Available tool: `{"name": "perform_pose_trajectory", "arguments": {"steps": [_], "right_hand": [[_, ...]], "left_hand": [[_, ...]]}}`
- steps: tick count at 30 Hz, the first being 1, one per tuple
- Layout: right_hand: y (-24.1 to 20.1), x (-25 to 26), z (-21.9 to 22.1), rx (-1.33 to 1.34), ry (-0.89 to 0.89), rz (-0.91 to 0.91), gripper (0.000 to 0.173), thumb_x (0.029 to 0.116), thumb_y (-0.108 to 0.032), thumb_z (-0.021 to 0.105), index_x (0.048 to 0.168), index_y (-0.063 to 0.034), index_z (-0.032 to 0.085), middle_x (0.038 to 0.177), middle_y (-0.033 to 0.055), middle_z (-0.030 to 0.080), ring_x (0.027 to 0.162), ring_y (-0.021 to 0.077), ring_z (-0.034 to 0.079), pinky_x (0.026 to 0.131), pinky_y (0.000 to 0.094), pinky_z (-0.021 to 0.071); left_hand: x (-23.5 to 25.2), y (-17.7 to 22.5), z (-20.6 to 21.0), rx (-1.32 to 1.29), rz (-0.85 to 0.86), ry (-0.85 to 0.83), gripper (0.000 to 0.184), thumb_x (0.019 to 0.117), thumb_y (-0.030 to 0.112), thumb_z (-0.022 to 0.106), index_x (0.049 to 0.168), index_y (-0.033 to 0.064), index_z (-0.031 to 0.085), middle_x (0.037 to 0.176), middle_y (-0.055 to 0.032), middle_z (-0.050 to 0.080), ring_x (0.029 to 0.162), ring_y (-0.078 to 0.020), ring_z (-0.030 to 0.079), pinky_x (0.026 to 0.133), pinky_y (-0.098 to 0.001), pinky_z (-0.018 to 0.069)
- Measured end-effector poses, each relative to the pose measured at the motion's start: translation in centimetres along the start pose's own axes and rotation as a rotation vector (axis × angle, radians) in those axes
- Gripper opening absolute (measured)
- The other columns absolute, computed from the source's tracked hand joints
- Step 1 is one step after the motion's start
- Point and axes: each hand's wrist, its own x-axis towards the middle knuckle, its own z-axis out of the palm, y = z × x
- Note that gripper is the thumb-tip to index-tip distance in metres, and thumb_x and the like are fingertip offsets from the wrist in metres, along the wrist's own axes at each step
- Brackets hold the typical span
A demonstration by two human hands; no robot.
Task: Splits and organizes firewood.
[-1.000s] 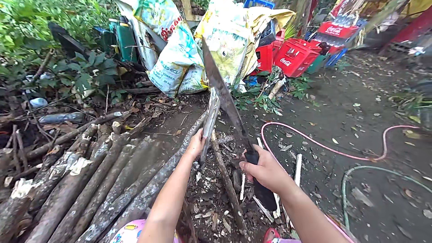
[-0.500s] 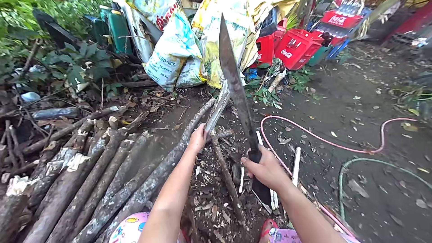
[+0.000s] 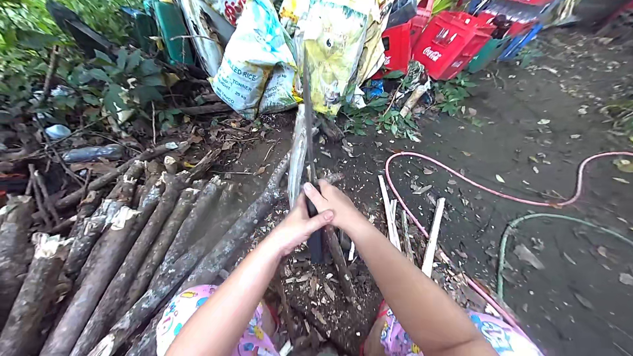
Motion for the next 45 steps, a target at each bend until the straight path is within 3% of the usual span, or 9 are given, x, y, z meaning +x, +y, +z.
{"name": "perform_pose_trajectory", "arguments": {"steps": [4, 6, 9, 17, 23, 29, 33, 40, 45], "right_hand": [[4.2, 2.6, 0.0, 0.301, 0.044, -0.227, 0.043, 0.1111, -0.024, 0.033, 0.129, 0.0022, 0.063, 0.137, 0.0191, 0.057, 0.115, 0.0259, 0.062, 0.096, 0.0437, 0.0517], [10.5, 5.5, 1.5, 0.326, 0.187, -0.036, 0.038, 0.1091, -0.024, 0.048, 0.132, 0.0036, 0.06, 0.135, 0.0225, 0.059, 0.117, 0.0306, 0.063, 0.098, 0.0464, 0.0519], [22.5, 6.9, 6.7, 0.027, 0.102, 0.39, 0.072, 0.0929, -0.036, 0.076, 0.143, 0.0088, 0.05, 0.141, 0.0349, 0.053, 0.131, 0.0465, 0.054, 0.111, 0.06, 0.0431], [33.2, 4.5, 17.1, -0.364, -0.068, 0.743, 0.08, 0.0847, -0.026, 0.085, 0.147, 0.0039, 0.044, 0.141, 0.0274, 0.058, 0.128, 0.0427, 0.059, 0.104, 0.0574, 0.0494], [31.1, 5.5, 16.8, -0.006, 0.151, 0.875, 0.075, 0.0772, -0.012, 0.081, 0.142, 0.0001, 0.045, 0.124, 0.0263, 0.066, 0.115, 0.0397, 0.067, 0.093, 0.0571, 0.055], [26.9, 4.0, 9.6, 0.416, 0.287, 0.581, 0.073, 0.0807, -0.015, 0.089, 0.141, 0.0031, 0.051, 0.119, 0.0289, 0.064, 0.099, 0.0376, 0.066, 0.085, 0.0547, 0.0551], [15.9, 1.9, -0.1, 0.371, 0.485, 0.152, 0.077, 0.078, -0.012, 0.087, 0.14, 0.006, 0.045, 0.107, 0.0248, 0.064, 0.078, 0.0301, 0.067, 0.071, 0.049, 0.0588], [-4.9, 0.0, -13.6, 0.063, 0.968, -0.429, 0.08, 0.0751, -0.016, 0.087, 0.14, 0.0044, 0.045, 0.117, 0.0209, 0.064, 0.101, 0.0251, 0.067, 0.092, 0.0466, 0.0552], [-6.1, -0.7, -10.8, -0.485, 0.492, -0.034, 0.067, 0.0806, -0.011, 0.082, 0.136, 0.0032, 0.047, 0.106, 0.0293, 0.066, 0.099, 0.0463, 0.067, 0.083, 0.0652, 0.0537]], "left_hand": [[-1.4, -0.3, -1.9, -0.033, -0.038, 0.226, 0.06, 0.0976, -0.001, 0.058, 0.148, -0.0004, 0.026, 0.091, -0.0055, 0.061, 0.069, -0.0109, 0.066, 0.068, -0.0257, 0.0602], [-2.0, -0.4, -2.8, -0.07, -0.033, 0.315, 0.053, 0.0963, -0.003, 0.054, 0.143, 0.001, 0.03, 0.084, -0.0027, 0.058, 0.063, -0.0097, 0.064, 0.063, -0.0242, 0.0597], [-2.5, -0.3, -3.9, -0.096, -0.016, 0.407, 0.045, 0.094, -0.003, 0.052, 0.136, 0.0019, 0.036, 0.073, 0.0011, 0.056, 0.054, -0.0079, 0.061, 0.056, -0.0225, 0.0576], [-3.5, -0.2, -5.6, -0.159, 0.004, 0.4, 0.033, 0.0957, 0.008, 0.052, 0.127, 0.0039, 0.041, 0.068, 0.0034, 0.055, 0.051, -0.0071, 0.059, 0.053, -0.0217, 0.0562], [-4.3, -0.4, -6.1, -0.174, -0.02, 0.335, 0.029, 0.0973, 0.011, 0.051, 0.124, 0.0046, 0.043, 0.069, 0.0039, 0.056, 0.052, -0.0063, 0.059, 0.053, -0.0209, 0.0562], [-4.6, -0.2, -4.7, -0.174, -0.031, 0.34, 0.026, 0.1023, 0.008, 0.051, 0.126, 0.0036, 0.042, 0.07, 0.0009, 0.054, 0.051, -0.0077, 0.057, 0.052, -0.0218, 0.0553], [-4.7, -0.3, -3.9, -0.173, -0.029, 0.355, 0.026, 0.106, 0.009, 0.052, 0.129, 0.0038, 0.041, 0.072, -0.0012, 0.054, 0.051, -0.0091, 0.057, 0.052, -0.0225, 0.0547], [-4.6, 0.2, -2.9, -0.171, -0.03, 0.4, 0.025, 0.108, 0.01, 0.052, 0.13, 0.0019, 0.041, 0.073, -0.0037, 0.056, 0.052, -0.0101, 0.058, 0.051, -0.023, 0.0547], [-5.1, 0.5, -2.5, -0.176, -0.024, 0.409, 0.025, 0.1088, 0.011, 0.05, 0.13, 0.0023, 0.041, 0.071, -0.0032, 0.053, 0.05, -0.0108, 0.057, 0.05, -0.024, 0.0547]]}}
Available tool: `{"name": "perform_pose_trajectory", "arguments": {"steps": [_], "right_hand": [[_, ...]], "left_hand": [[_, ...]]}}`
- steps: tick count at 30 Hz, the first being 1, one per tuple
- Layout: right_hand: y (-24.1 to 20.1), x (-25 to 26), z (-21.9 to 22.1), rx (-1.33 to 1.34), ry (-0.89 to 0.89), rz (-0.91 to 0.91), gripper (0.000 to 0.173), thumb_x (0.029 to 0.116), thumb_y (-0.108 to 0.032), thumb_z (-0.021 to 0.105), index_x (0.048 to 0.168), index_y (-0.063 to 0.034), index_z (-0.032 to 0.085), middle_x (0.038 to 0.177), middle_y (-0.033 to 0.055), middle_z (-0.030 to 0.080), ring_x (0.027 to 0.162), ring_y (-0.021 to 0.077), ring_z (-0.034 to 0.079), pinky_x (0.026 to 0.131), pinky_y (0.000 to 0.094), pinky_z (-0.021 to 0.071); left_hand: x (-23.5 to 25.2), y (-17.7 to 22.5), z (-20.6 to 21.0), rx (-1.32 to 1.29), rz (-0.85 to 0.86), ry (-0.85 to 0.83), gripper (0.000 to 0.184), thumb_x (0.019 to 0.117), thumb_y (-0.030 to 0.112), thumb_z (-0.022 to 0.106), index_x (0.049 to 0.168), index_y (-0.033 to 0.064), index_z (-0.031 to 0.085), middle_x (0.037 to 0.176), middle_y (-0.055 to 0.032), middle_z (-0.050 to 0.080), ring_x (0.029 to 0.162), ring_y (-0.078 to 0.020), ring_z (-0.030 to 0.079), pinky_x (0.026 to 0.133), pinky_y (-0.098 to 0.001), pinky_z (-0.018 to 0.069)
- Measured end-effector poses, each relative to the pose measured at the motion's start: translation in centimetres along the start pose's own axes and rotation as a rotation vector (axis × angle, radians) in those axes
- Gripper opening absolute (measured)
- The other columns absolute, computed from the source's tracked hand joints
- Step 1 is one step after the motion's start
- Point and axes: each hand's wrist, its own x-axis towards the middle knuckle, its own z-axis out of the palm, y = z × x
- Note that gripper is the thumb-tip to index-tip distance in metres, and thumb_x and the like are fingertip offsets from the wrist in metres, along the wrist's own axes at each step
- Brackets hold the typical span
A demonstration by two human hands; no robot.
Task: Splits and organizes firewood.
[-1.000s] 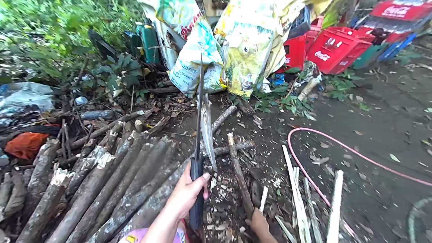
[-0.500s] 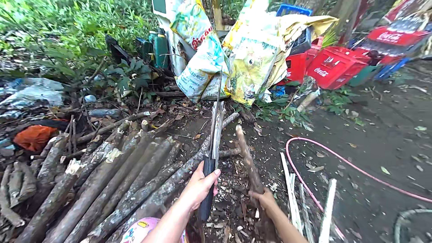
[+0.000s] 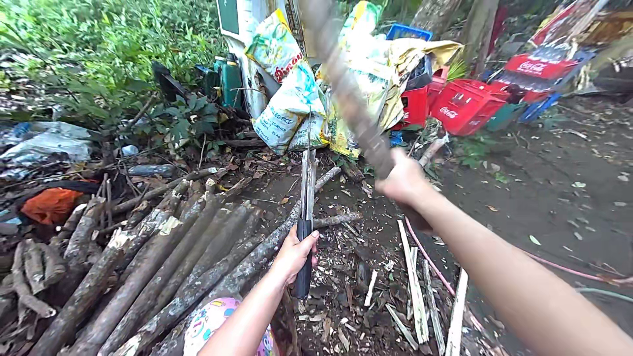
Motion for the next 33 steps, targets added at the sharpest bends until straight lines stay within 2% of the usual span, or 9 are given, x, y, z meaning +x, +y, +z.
{"name": "perform_pose_trajectory", "arguments": {"steps": [2, 6, 13, 17, 21, 24, 26, 30, 33], "right_hand": [[0.4, 0.4, 1.4, -0.302, -0.33, 0.085, 0.063, 0.087, -0.017, 0.078, 0.14, -0.0013, 0.047, 0.115, 0.0277, 0.066, 0.11, 0.0467, 0.065, 0.088, 0.065, 0.0518], [1.6, 0.8, 0.7, -0.269, -0.342, 0.047, 0.052, 0.0831, -0.016, 0.083, 0.127, -0.0036, 0.058, 0.106, 0.0249, 0.067, 0.103, 0.0439, 0.066, 0.083, 0.0639, 0.0519], [-0.5, 1.1, -7.4, 0.116, 0.123, -0.123, 0.058, 0.077, -0.013, 0.088, 0.126, 0.0018, 0.059, 0.107, 0.0296, 0.065, 0.101, 0.0472, 0.064, 0.084, 0.0697, 0.0486], [-3.2, 2.7, -6.0, 0.422, 0.394, -0.172, 0.075, 0.071, -0.008, 0.082, 0.138, 0.0004, 0.05, 0.12, 0.0211, 0.065, 0.106, 0.0321, 0.068, 0.089, 0.0542, 0.0564], [2.3, 2.5, 3.4, -0.075, -0.159, 0.065, 0.068, 0.0793, -0.013, 0.083, 0.135, 0.0045, 0.049, 0.116, 0.031, 0.064, 0.108, 0.0475, 0.065, 0.087, 0.0672, 0.0526], [4.6, 2.6, 6.4, -0.229, -0.428, 0.166, 0.065, 0.0875, -0.02, 0.078, 0.141, 0.0015, 0.049, 0.124, 0.0282, 0.064, 0.118, 0.0448, 0.063, 0.095, 0.0642, 0.0497], [5.0, 2.3, 6.0, -0.124, -0.405, 0.184, 0.061, 0.0863, -0.018, 0.08, 0.137, 0.0003, 0.052, 0.12, 0.0267, 0.065, 0.114, 0.0425, 0.064, 0.095, 0.0621, 0.0495], [5.4, 3.2, 2.4, 0.077, -0.169, 0.132, 0.056, 0.0791, -0.014, 0.085, 0.127, -0.0008, 0.06, 0.105, 0.0277, 0.067, 0.097, 0.0453, 0.067, 0.083, 0.0665, 0.0517], [3.6, 4.3, -2.3, 0.194, 0.09, 0.052, 0.062, 0.077, -0.013, 0.086, 0.131, 0.0019, 0.058, 0.112, 0.0304, 0.066, 0.104, 0.0484, 0.065, 0.087, 0.0704, 0.0498]], "left_hand": [[-0.1, 0.6, -0.1, 0.016, -0.039, 0.013, 0.024, 0.1103, 0.015, 0.048, 0.13, 0.0028, 0.042, 0.071, -0.0033, 0.052, 0.05, -0.0112, 0.055, 0.049, -0.0246, 0.0537], [-0.1, 0.8, -0.3, 0.03, -0.074, 0.012, 0.023, 0.1105, 0.017, 0.049, 0.129, 0.004, 0.042, 0.069, -0.003, 0.051, 0.048, -0.0111, 0.054, 0.047, -0.0242, 0.0524], [-0.7, 0.0, 0.1, 0.002, -0.067, 0.015, 0.022, 0.1098, 0.013, 0.049, 0.128, 0.003, 0.043, 0.07, -0.0021, 0.052, 0.05, -0.0093, 0.055, 0.049, -0.0224, 0.0529], [-1.0, -1.0, 0.8, -0.001, -0.062, 0.004, 0.025, 0.1087, 0.012, 0.051, 0.129, 0.0023, 0.041, 0.07, -0.0031, 0.052, 0.05, -0.0104, 0.056, 0.049, -0.0234, 0.0541], [-2.1, -1.2, 1.1, -0.016, -0.111, -0.02, 0.025, 0.1097, 0.014, 0.049, 0.131, 0.0025, 0.043, 0.072, -0.0034, 0.052, 0.05, -0.0105, 0.055, 0.049, -0.0234, 0.053], [-1.5, -0.8, 0.8, 0.017, -0.194, -0.006, 0.025, 0.1116, 0.021, 0.046, 0.128, 0.0028, 0.046, 0.069, -0.0038, 0.052, 0.047, -0.0107, 0.053, 0.045, -0.0237, 0.0512], [-0.3, -2.4, 0.7, 0.088, -0.205, -0.003, 0.032, 0.1107, 0.021, 0.05, 0.136, 0.0035, 0.042, 0.073, -0.0044, 0.051, 0.05, -0.0124, 0.054, 0.049, -0.026, 0.0524], [0.6, -4.6, 0.1, 0.097, -0.173, -0.013, 0.026, 0.1085, 0.014, 0.053, 0.13, 0.0017, 0.044, 0.07, -0.0031, 0.052, 0.05, -0.0115, 0.055, 0.05, -0.0255, 0.054], [0.5, -5.4, -0.1, 0.086, -0.179, -0.011, 0.022, 0.1075, 0.01, 0.053, 0.126, 0.0007, 0.046, 0.069, -0.0025, 0.052, 0.05, -0.0106, 0.056, 0.051, -0.0244, 0.0541]]}}
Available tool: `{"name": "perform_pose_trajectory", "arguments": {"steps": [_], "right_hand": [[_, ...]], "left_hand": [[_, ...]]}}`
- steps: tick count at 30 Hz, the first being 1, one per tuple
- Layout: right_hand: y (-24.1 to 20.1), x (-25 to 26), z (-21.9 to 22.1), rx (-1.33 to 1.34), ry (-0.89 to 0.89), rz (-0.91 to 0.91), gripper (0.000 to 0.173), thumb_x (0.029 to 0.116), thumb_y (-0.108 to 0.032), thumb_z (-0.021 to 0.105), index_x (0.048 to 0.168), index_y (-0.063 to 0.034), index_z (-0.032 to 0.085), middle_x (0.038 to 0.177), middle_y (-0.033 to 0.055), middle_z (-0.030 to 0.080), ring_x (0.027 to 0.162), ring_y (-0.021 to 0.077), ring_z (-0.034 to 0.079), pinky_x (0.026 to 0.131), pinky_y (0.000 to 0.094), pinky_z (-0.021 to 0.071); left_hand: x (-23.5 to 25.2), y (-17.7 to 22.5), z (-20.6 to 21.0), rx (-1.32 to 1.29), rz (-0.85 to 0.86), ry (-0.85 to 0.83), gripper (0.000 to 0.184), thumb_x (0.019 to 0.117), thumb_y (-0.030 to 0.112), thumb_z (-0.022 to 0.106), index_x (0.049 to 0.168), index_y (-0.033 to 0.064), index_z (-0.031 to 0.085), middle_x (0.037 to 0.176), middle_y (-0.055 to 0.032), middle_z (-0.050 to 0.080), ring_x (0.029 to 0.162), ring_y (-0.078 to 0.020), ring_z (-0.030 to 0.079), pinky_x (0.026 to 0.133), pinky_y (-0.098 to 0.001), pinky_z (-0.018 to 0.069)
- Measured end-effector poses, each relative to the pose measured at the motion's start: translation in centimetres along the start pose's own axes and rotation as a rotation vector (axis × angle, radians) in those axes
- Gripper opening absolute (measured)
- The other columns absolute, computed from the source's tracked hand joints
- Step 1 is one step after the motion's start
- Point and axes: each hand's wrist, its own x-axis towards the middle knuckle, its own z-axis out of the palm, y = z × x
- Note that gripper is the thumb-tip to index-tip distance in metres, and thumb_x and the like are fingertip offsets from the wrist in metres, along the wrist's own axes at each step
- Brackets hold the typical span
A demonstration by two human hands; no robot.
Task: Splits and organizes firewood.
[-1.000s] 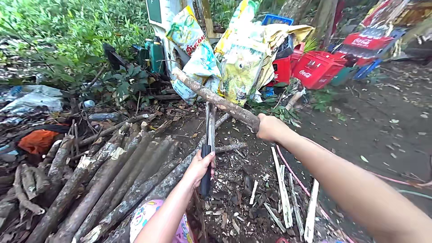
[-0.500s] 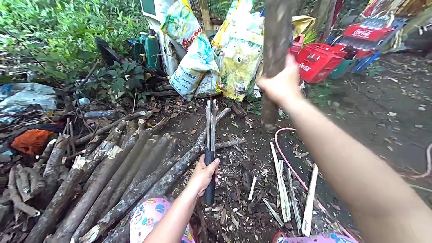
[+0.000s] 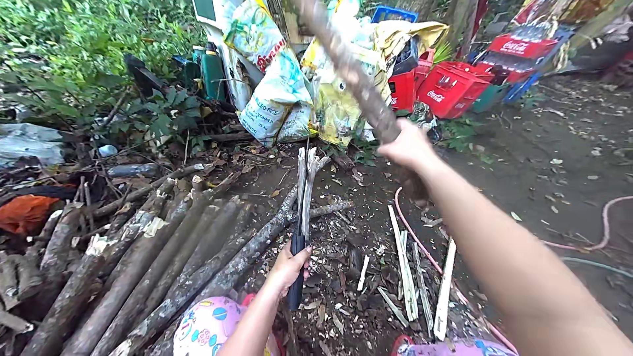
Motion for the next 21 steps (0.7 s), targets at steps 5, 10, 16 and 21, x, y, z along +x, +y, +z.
{"name": "perform_pose_trajectory", "arguments": {"steps": [5, 10, 16, 21], "right_hand": [[-1.7, 1.1, 2.1, 0.127, 0.176, -0.055, 0.073, 0.0751, -0.008, 0.083, 0.139, 0.003, 0.048, 0.117, 0.0285, 0.065, 0.109, 0.0435, 0.066, 0.09, 0.0645, 0.0521], [5.9, -1.0, 13.0, -0.398, -0.451, 0.165, 0.074, 0.0862, -0.022, 0.079, 0.146, 0.0011, 0.043, 0.122, 0.0302, 0.064, 0.115, 0.0481, 0.064, 0.092, 0.0662, 0.0511], [5.5, -1.2, 14.3, -0.042, -0.421, 0.202, 0.062, 0.0801, -0.016, 0.085, 0.133, -0.0005, 0.057, 0.114, 0.0276, 0.066, 0.106, 0.0438, 0.066, 0.09, 0.0639, 0.0512], [1.6, 2.3, 5.7, 0.153, -0.043, -0.043, 0.063, 0.0745, -0.011, 0.086, 0.13, 0.0013, 0.058, 0.111, 0.0261, 0.067, 0.102, 0.0424, 0.067, 0.087, 0.0658, 0.0529]], "left_hand": [[0.4, -0.7, 0.2, -0.023, -0.01, 0.053, 0.016, 0.1052, 0.006, 0.056, 0.118, -0.0007, 0.049, 0.067, -0.0014, 0.053, 0.05, -0.0091, 0.057, 0.052, -0.0229, 0.055], [1.3, -0.3, 0.3, 0.061, -0.127, 0.104, 0.021, 0.104, 0.007, 0.057, 0.122, -0.0003, 0.048, 0.069, -0.0031, 0.052, 0.049, -0.0109, 0.055, 0.05, -0.0242, 0.0535], [4.7, -2.0, -0.5, 0.164, -0.188, 0.184, 0.026, 0.1011, 0.004, 0.058, 0.125, -0.0018, 0.05, 0.074, -0.0042, 0.052, 0.053, -0.0113, 0.055, 0.053, -0.0251, 0.0527], [5.5, -3.6, -0.8, 0.173, -0.186, 0.173, 0.022, 0.0971, 0.0, 0.06, 0.117, -0.0032, 0.052, 0.07, -0.0036, 0.054, 0.053, -0.0109, 0.056, 0.054, -0.0253, 0.0534]]}}
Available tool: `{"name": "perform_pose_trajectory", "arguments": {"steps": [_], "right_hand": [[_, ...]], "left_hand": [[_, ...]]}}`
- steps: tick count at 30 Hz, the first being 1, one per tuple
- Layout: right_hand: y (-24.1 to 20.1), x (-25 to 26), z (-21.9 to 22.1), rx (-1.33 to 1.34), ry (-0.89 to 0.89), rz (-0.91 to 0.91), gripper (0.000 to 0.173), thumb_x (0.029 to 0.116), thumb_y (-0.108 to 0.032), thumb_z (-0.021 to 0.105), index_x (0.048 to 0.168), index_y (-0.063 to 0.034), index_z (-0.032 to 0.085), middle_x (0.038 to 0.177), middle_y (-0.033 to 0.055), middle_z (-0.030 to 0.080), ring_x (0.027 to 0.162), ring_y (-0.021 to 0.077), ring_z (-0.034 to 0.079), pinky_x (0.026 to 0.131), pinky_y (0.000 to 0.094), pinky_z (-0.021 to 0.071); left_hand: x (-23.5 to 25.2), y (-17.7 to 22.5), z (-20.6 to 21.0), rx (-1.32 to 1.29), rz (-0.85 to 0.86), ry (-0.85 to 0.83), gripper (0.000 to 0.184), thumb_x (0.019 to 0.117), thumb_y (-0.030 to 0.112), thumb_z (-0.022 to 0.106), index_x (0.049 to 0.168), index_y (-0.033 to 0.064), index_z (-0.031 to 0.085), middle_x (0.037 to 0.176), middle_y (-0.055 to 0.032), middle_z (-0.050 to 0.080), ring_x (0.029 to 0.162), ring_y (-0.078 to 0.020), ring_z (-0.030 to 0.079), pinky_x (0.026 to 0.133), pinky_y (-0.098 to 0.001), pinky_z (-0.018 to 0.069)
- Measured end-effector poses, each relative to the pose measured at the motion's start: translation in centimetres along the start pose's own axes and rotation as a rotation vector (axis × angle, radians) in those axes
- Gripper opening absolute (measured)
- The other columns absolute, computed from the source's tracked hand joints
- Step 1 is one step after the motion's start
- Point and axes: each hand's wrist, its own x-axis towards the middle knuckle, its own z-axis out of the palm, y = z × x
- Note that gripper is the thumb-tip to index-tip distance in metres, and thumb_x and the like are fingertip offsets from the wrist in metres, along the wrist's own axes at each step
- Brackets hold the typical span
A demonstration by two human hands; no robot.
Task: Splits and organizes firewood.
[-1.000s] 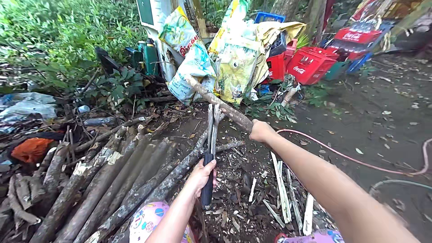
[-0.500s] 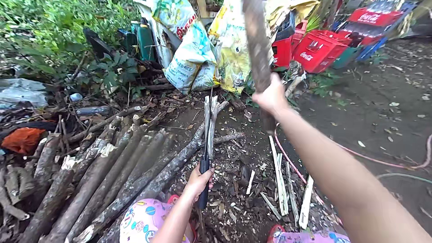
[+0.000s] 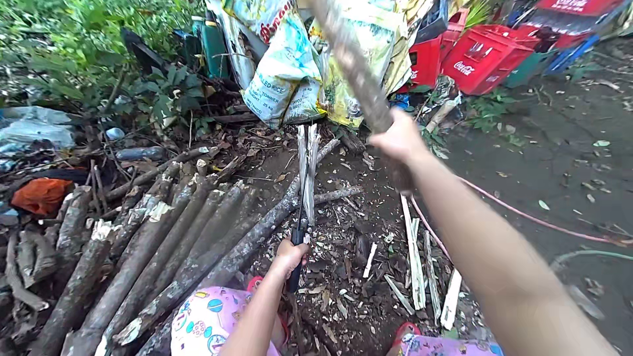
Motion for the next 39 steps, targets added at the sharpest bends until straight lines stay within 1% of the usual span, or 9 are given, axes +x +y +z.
{"name": "perform_pose_trajectory", "arguments": {"steps": [5, 8, 10, 14, 20, 26, 30, 32, 39], "right_hand": [[-2.1, 1.4, -0.4, 0.076, 0.249, -0.15, 0.081, 0.0718, -0.008, 0.081, 0.144, 0.0006, 0.045, 0.124, 0.0221, 0.065, 0.113, 0.0323, 0.067, 0.095, 0.053, 0.0553], [4.6, -1.3, 6.0, -0.304, -0.187, 0.074, 0.08, 0.0767, -0.012, 0.083, 0.145, 0.0015, 0.044, 0.115, 0.0308, 0.065, 0.106, 0.0484, 0.066, 0.086, 0.0682, 0.0535], [7.7, -2.5, 10.3, -0.473, -0.47, 0.228, 0.073, 0.0835, -0.019, 0.08, 0.145, -0.0011, 0.045, 0.12, 0.0302, 0.065, 0.111, 0.0489, 0.065, 0.089, 0.0684, 0.0518], [6.7, -3.7, 12.3, -0.332, -0.565, 0.295, 0.066, 0.0852, -0.02, 0.079, 0.141, -0.001, 0.05, 0.123, 0.0276, 0.064, 0.117, 0.0436, 0.063, 0.096, 0.0637, 0.05], [2.4, -0.4, 4.9, -0.182, -0.257, 0.031, 0.062, 0.0751, -0.015, 0.087, 0.129, 0.0003, 0.06, 0.111, 0.0284, 0.067, 0.106, 0.0468, 0.065, 0.088, 0.0699, 0.0501], [-1.9, 2.9, 2.4, 0.132, 0.25, -0.194, 0.078, 0.0692, -0.009, 0.079, 0.14, -0.001, 0.048, 0.119, 0.0156, 0.068, 0.108, 0.024, 0.069, 0.091, 0.0458, 0.0581], [8.4, -1.4, 10.4, -0.401, -0.323, 0.148, 0.078, 0.0768, -0.011, 0.083, 0.143, 0.0025, 0.045, 0.116, 0.0317, 0.065, 0.107, 0.0492, 0.066, 0.086, 0.068, 0.0534], [11.5, -3.1, 13.4, -0.551, -0.576, 0.305, 0.072, 0.0856, -0.017, 0.077, 0.147, -0.0014, 0.043, 0.126, 0.0301, 0.063, 0.117, 0.0482, 0.063, 0.093, 0.0669, 0.0509], [9.4, -4.4, 11.2, -0.274, -0.516, 0.33, 0.063, 0.083, -0.017, 0.082, 0.138, 0.0001, 0.056, 0.123, 0.0272, 0.065, 0.117, 0.0436, 0.063, 0.099, 0.0639, 0.0481]], "left_hand": [[0.2, -0.8, 0.1, -0.016, 0.003, 0.003, 0.021, 0.0944, -0.003, 0.061, 0.114, -0.0038, 0.053, 0.066, -0.0024, 0.053, 0.051, -0.0097, 0.056, 0.053, -0.0237, 0.0533], [0.7, -1.0, -0.2, -0.02, -0.012, 0.022, 0.021, 0.0944, -0.002, 0.061, 0.113, -0.0037, 0.054, 0.067, -0.003, 0.054, 0.052, -0.0104, 0.056, 0.053, -0.0243, 0.053], [1.5, -0.5, -0.6, 0.004, -0.049, 0.026, 0.018, 0.0975, 0.001, 0.061, 0.113, -0.0026, 0.053, 0.067, -0.0026, 0.052, 0.05, -0.0103, 0.055, 0.051, -0.0242, 0.0525], [2.8, -1.0, -1.0, -0.006, -0.072, 0.043, 0.015, 0.0979, 0.0, 0.059, 0.111, -0.002, 0.052, 0.068, -0.0028, 0.052, 0.051, -0.0104, 0.054, 0.051, -0.0244, 0.0522], [3.1, -2.5, -1.1, -0.034, -0.095, 0.032, 0.013, 0.0955, -0.003, 0.059, 0.106, -0.0017, 0.052, 0.067, -0.0023, 0.052, 0.051, -0.0101, 0.055, 0.052, -0.0244, 0.0526], [4.2, -3.0, 0.0, 0.01, -0.1, 0.045, 0.018, 0.0937, -0.003, 0.061, 0.11, -0.0028, 0.053, 0.07, -0.0032, 0.054, 0.053, -0.0103, 0.056, 0.054, -0.0251, 0.0537], [4.1, -2.6, -0.1, 0.011, -0.137, 0.014, 0.019, 0.0947, -0.001, 0.06, 0.112, -0.002, 0.052, 0.069, -0.0032, 0.052, 0.052, -0.0108, 0.055, 0.052, -0.025, 0.0526], [4.6, -2.9, -0.4, 0.028, -0.195, 0.001, 0.02, 0.0965, 0.001, 0.06, 0.114, -0.0012, 0.051, 0.07, -0.0031, 0.051, 0.052, -0.0114, 0.054, 0.052, -0.0257, 0.0523], [5.9, -4.9, -0.2, 0.061, -0.234, 0.004, 0.015, 0.0965, 0.001, 0.061, 0.108, -0.0012, 0.053, 0.071, -0.0027, 0.052, 0.056, -0.0109, 0.055, 0.056, -0.0257, 0.0521]]}}
